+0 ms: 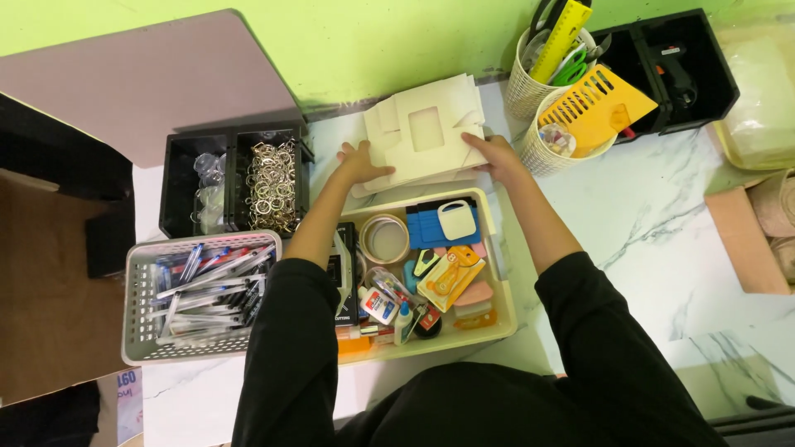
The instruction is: Organizing various pens and markers into a compartmented storage container.
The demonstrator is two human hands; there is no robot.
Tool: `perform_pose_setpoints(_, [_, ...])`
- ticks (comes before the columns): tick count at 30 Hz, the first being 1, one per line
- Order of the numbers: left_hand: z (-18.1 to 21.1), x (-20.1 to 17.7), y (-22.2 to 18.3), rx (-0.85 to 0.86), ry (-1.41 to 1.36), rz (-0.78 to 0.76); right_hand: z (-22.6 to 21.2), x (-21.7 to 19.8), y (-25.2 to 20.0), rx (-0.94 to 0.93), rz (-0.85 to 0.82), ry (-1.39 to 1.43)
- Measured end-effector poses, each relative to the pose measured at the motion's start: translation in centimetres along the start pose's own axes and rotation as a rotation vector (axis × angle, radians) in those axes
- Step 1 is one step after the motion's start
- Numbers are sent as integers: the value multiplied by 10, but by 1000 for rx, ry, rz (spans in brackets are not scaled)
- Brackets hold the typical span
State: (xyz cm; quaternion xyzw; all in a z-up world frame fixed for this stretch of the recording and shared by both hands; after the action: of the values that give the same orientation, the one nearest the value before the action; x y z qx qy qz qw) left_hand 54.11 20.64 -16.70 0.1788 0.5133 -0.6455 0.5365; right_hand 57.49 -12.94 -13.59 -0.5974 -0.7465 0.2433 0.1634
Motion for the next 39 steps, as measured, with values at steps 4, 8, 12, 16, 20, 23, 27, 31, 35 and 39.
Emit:
perform_pose_setpoints(4, [4,-8,-17,11,-25,0,-2,6,-9,62,-38,-38])
perform_pose_setpoints(8, [-2,-8,-3,77,-44,-3,-29,19,-30,-148,-103,-46])
perform_pose_setpoints(12, [22,-57,-24,259,-203,160,-65,15,-56,-358,-59,2])
perform_pose_setpoints(16, [56,-119,-99,318,-343,332,-92,0,-113,-364,-4,101])
perform_pose_setpoints(20, [88,-138,-173,411,-742,263,-90,-23,-174,-477,-53,193])
perform_pose_setpoints(23, [109,-116,-221,481,-802,197,-66,-47,-229,-461,-37,218])
perform_pose_setpoints(27, [141,-71,-272,524,-839,115,-7,-94,-285,-410,65,227])
perform_pose_setpoints(31, [175,-16,-291,616,-750,79,56,-146,-335,-359,207,193])
perform_pose_setpoints(35, [227,41,-310,699,-633,-63,100,-193,-384,-371,337,136])
perform_pose_setpoints(39, [274,103,-322,864,-605,-188,139,-233,-418,-361,557,-131])
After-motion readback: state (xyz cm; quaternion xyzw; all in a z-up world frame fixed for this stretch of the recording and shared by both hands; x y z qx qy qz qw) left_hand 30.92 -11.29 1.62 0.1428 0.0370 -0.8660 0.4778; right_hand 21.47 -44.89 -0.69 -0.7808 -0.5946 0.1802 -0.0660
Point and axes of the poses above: each hand's wrist, its own y-axis towards the middle knuckle, its own x-axis out of the palm, z = x × y, the point moved 8 cm from there along y, towards the middle knuckle, and after that the axes turned 7 degrees about -y, right-handed, at the moved point
